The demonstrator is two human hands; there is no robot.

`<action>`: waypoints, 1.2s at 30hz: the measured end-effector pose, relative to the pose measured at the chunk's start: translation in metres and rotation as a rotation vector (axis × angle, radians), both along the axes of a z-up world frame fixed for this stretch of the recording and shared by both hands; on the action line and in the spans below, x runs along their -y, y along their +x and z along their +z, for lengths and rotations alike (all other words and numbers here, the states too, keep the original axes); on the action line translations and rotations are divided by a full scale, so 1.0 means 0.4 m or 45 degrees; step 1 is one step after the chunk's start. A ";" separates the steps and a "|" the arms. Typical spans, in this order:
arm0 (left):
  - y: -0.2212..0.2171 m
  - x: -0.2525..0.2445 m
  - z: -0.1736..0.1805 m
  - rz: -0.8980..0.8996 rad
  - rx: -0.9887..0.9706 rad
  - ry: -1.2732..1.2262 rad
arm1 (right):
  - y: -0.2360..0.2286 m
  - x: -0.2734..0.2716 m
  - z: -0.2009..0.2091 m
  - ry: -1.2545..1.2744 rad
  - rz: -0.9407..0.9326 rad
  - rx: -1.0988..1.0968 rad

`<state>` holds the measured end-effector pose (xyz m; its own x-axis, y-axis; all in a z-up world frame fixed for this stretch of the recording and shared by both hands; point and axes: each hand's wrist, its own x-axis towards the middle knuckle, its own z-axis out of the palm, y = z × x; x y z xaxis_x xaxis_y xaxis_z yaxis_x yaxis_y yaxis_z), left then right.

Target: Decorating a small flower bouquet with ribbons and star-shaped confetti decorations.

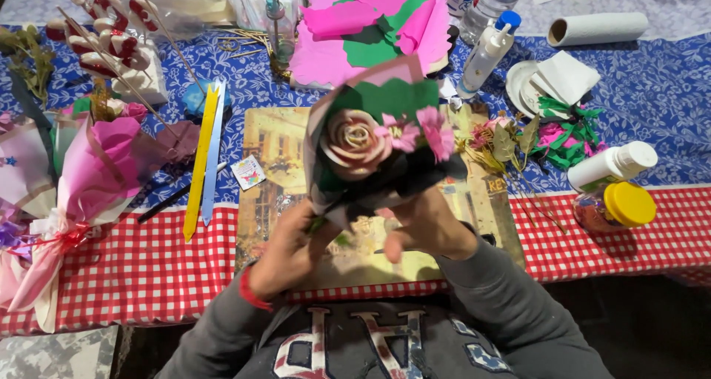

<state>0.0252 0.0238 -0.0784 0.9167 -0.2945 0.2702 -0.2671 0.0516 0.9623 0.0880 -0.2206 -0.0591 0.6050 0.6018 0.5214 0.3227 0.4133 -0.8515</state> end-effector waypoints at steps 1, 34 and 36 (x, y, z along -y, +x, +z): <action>-0.003 -0.016 0.023 -0.003 -0.003 0.001 | -0.001 0.033 -0.018 0.001 -0.003 -0.003; -0.034 -0.183 0.103 0.224 -0.155 0.763 | 0.056 0.074 0.120 -0.301 -0.538 -0.647; -0.037 -0.191 0.099 0.234 -0.115 0.780 | 0.071 0.052 0.104 -0.527 -0.627 -0.612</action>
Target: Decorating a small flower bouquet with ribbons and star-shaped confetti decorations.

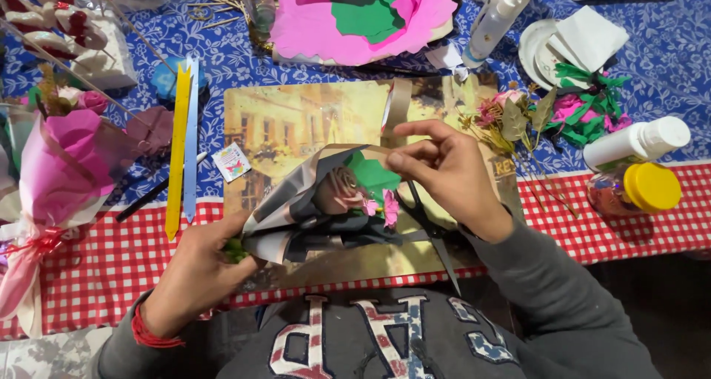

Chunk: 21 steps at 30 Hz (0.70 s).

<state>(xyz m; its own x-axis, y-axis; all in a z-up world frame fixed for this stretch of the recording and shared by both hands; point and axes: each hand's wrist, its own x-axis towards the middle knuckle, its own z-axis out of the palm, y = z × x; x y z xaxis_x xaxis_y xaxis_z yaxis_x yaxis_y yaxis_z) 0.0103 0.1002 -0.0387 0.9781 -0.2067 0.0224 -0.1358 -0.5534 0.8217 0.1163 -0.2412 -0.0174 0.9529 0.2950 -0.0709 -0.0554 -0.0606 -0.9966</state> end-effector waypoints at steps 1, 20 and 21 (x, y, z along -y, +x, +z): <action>0.002 -0.005 0.004 0.002 -0.002 0.001 | 0.005 -0.003 -0.013 0.001 0.002 -0.002; 0.080 0.006 -0.069 -0.003 -0.222 0.182 | 0.046 0.026 -0.001 -0.364 0.217 0.594; 0.072 0.002 -0.063 -0.037 -0.218 0.145 | 0.052 0.011 0.022 -0.432 0.289 0.810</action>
